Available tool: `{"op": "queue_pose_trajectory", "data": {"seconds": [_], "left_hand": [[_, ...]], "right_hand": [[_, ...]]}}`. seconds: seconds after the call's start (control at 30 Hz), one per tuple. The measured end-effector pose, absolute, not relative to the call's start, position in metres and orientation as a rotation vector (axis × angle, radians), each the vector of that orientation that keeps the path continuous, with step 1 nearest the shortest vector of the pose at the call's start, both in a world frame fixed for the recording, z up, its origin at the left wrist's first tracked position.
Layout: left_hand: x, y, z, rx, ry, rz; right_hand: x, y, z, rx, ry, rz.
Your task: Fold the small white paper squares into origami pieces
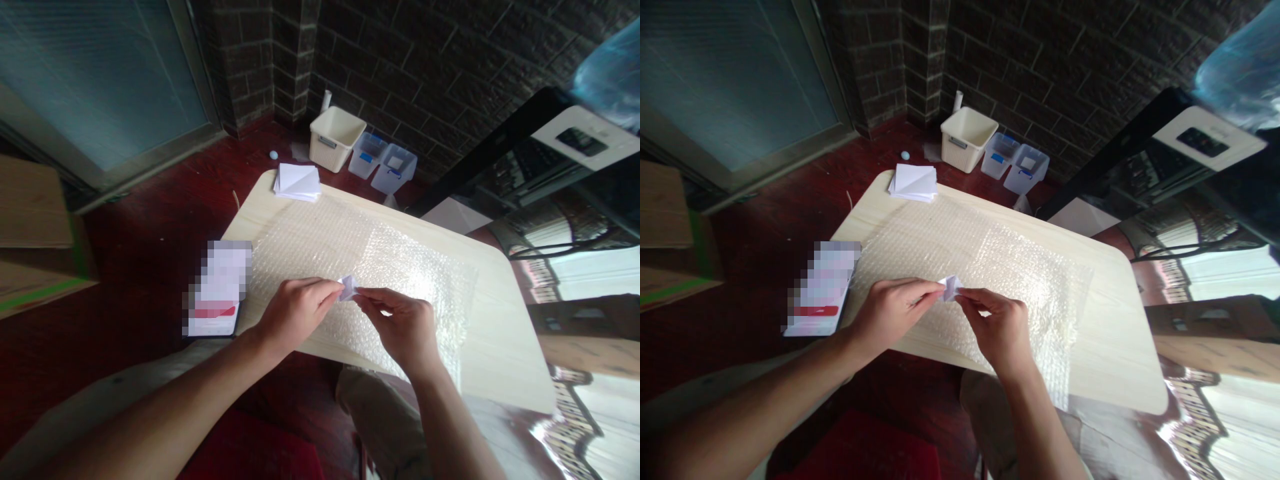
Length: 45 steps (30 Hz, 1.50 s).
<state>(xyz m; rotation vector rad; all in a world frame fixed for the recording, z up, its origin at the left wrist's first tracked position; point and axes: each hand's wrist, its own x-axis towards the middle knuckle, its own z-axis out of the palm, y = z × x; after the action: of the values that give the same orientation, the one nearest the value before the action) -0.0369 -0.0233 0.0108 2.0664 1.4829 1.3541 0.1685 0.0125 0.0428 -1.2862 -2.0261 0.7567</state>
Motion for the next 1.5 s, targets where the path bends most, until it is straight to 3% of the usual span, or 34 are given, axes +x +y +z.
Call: {"op": "queue_pose_trajectory", "data": {"seconds": [0.2,0.5,0.8,0.97,1.5], "left_hand": [[-0.034,-0.024,0.007,2.063,1.502,1.287],[-0.036,-0.018,0.009,1.685,1.517,1.404],[-0.037,-0.013,0.005,1.158,1.281,1.452],[-0.036,-0.014,0.005,1.207,1.296,1.456],[-0.033,-0.011,0.011,1.008,1.104,1.429]], "right_hand": [[0.167,0.012,0.039,-1.317,-2.036,0.800],[0.167,0.019,0.035,-1.290,-1.582,1.334],[0.165,0.023,0.040,-1.139,-1.005,1.591],[0.160,0.021,0.042,-1.180,-1.049,1.764],[0.157,0.018,0.042,-1.164,-1.155,1.696]]}}
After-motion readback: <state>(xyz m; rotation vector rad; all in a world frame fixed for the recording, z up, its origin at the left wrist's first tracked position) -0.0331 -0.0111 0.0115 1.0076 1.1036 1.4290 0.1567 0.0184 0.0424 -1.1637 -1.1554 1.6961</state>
